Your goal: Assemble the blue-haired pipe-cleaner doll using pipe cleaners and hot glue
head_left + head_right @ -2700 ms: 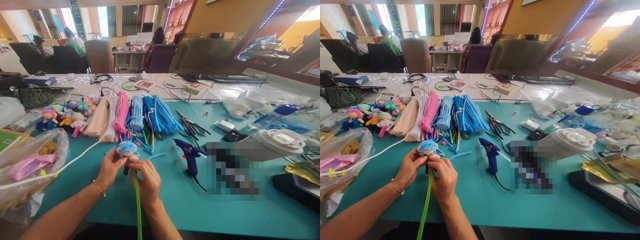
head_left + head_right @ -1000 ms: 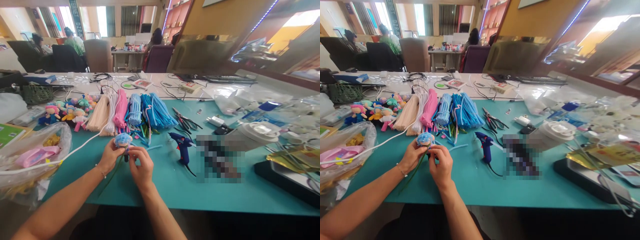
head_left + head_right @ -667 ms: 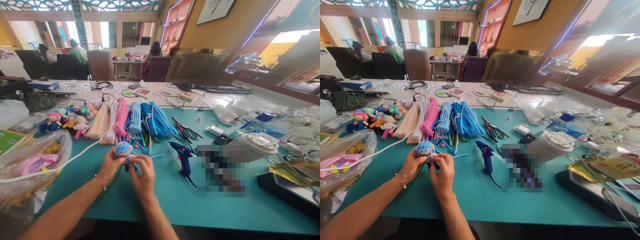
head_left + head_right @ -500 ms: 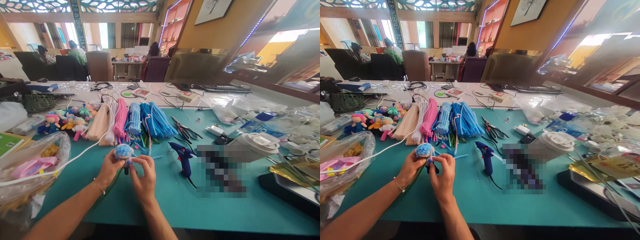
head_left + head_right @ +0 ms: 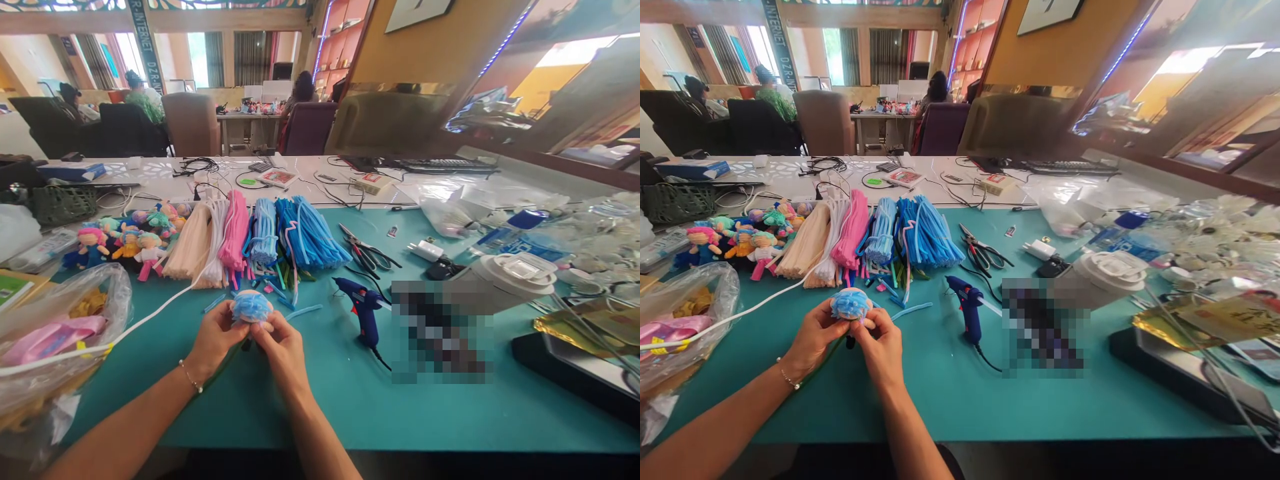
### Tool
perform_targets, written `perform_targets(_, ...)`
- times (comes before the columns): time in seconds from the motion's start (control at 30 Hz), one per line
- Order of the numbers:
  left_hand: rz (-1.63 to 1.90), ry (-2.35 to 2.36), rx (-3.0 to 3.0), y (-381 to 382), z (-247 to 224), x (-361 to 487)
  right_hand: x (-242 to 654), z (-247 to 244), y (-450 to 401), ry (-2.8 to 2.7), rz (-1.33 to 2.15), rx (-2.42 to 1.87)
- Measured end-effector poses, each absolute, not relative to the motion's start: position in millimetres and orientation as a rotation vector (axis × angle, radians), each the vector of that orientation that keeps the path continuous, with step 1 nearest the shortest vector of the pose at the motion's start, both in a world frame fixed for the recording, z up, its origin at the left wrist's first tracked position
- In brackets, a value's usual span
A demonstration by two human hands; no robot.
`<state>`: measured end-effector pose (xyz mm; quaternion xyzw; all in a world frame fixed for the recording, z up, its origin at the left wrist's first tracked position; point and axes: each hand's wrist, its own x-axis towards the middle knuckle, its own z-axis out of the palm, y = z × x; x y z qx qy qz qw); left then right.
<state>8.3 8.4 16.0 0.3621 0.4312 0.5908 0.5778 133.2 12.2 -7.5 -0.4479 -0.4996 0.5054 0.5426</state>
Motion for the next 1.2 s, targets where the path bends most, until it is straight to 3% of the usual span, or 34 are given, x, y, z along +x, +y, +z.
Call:
perform_targets(0.27, 1.313, 1.006, 0.841, 8, 22, 4, 131, 0, 11, -1.064, 1.37, -1.078)
perform_targets(1.2, 1.229, 0.874, 0.914, 5, 14, 5, 133, 12, 6, -0.94, 1.457, -1.063)
